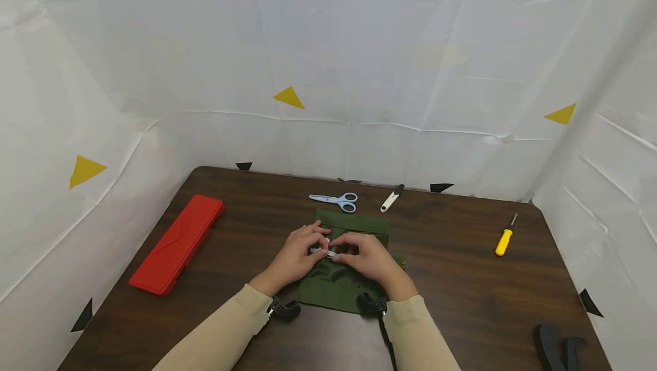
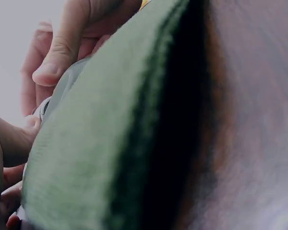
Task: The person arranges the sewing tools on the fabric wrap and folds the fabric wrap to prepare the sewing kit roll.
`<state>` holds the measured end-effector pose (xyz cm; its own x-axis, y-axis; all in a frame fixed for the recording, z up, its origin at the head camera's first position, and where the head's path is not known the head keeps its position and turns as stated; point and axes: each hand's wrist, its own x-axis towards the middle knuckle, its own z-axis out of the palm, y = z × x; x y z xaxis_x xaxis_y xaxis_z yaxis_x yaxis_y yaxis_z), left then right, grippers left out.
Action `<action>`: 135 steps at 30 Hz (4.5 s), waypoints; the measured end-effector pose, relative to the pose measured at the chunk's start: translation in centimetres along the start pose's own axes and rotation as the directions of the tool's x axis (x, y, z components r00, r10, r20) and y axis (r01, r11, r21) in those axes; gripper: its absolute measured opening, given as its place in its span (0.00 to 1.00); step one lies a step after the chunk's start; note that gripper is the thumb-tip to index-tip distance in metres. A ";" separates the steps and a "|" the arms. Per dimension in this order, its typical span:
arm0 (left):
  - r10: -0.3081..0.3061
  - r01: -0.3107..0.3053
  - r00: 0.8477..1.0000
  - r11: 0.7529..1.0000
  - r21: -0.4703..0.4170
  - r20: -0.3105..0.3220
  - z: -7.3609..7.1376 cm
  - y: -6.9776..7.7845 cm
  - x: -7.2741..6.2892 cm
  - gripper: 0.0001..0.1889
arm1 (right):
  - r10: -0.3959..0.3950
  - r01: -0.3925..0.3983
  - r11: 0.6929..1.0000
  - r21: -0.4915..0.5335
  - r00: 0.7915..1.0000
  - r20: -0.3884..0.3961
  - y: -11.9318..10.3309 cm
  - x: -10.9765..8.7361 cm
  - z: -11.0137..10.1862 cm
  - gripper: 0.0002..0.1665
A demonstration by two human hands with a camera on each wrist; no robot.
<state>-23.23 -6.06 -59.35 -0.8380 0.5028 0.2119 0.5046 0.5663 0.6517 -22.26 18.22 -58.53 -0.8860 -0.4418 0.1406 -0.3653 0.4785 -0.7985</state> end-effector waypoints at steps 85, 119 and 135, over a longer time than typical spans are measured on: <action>0.015 -0.058 0.982 0.972 0.227 0.187 0.1 0.0 0.1 0.51 | 0.325 -0.358 0.933 0.031 0.807 -0.493 5.0 -3.7 -8.4 0.20; 0.038 -0.076 0.983 0.975 0.208 0.181 0.0 -0.3 0.2 0.35 | 0.482 -0.282 0.870 0.404 0.655 -0.581 5.6 -4.9 -10.6 0.21; 0.037 -0.078 0.980 0.975 0.209 0.195 0.0 -0.2 0.2 0.36 | 0.359 -0.039 0.638 0.769 0.899 -0.252 4.1 -3.9 -9.3 0.26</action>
<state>-23.45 -6.06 -59.45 -0.7625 0.6407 0.0898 0.6006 0.6493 0.4666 -22.97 28.99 -56.89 -0.9994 -0.0337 -0.0124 0.0208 -0.2607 -0.9652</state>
